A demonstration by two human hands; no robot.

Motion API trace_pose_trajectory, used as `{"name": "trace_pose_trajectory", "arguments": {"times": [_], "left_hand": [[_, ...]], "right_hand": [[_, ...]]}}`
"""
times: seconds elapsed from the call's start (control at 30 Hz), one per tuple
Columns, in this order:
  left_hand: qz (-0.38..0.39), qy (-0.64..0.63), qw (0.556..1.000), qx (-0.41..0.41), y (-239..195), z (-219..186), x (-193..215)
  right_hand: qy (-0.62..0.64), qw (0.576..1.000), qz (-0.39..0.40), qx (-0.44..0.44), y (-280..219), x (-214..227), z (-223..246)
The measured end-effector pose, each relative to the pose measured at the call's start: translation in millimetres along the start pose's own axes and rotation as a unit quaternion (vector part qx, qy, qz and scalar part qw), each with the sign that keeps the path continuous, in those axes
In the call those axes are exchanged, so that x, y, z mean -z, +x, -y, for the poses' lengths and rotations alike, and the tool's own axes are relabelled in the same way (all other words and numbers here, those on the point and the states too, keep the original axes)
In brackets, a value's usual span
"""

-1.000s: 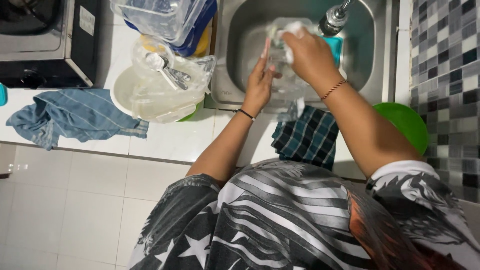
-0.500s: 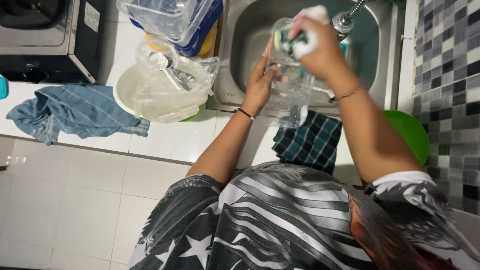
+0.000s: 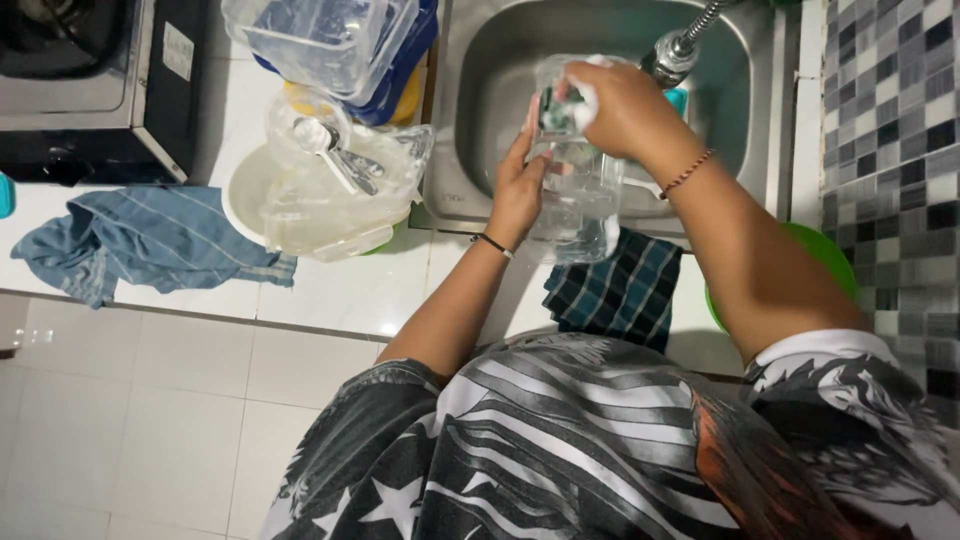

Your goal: Washing various plastic containers, lids, and spoons in a kitchen sink using a sponge and soap.

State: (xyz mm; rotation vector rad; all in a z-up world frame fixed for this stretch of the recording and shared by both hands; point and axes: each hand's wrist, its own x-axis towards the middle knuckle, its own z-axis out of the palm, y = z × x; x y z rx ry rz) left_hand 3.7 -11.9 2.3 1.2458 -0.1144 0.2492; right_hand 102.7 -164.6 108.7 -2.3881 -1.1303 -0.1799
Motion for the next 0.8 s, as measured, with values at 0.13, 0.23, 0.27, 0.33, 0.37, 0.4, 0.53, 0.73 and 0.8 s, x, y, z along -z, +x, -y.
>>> {"name": "trace_pose_trajectory", "arguments": {"times": [0.13,0.23,0.27,0.33,0.37,0.4,0.53,0.73,0.8], "left_hand": [[-0.019,0.074,0.997,0.013,0,-6,-3],[-0.039,0.005,0.998,0.042,7,-2,4],[-0.036,0.01,0.999,0.036,8,3,6],[-0.036,0.016,0.999,0.035,1,3,7],[-0.028,0.0,0.999,0.033,3,-2,4],[-0.02,-0.015,0.999,0.032,5,-8,2],[-0.012,-0.042,0.997,0.057,1,-9,0],[-0.04,0.034,0.998,0.03,4,25,12],[-0.01,0.016,0.997,-0.071,6,53,15]], "right_hand": [[0.064,0.991,-0.083,0.079,-9,-18,-2],[-0.13,0.987,-0.087,0.04,-1,-17,-3],[-0.142,0.989,-0.031,-0.012,0,-18,-7],[-0.15,0.986,0.03,-0.064,-2,-20,-8],[-0.071,0.996,0.033,-0.051,1,-17,-8],[0.008,0.999,0.036,-0.037,3,-13,-8],[0.009,0.996,-0.092,0.009,-5,-16,13],[-0.117,0.99,-0.01,-0.078,3,-30,-17],[0.052,0.99,0.061,-0.119,14,-49,-36]]}}
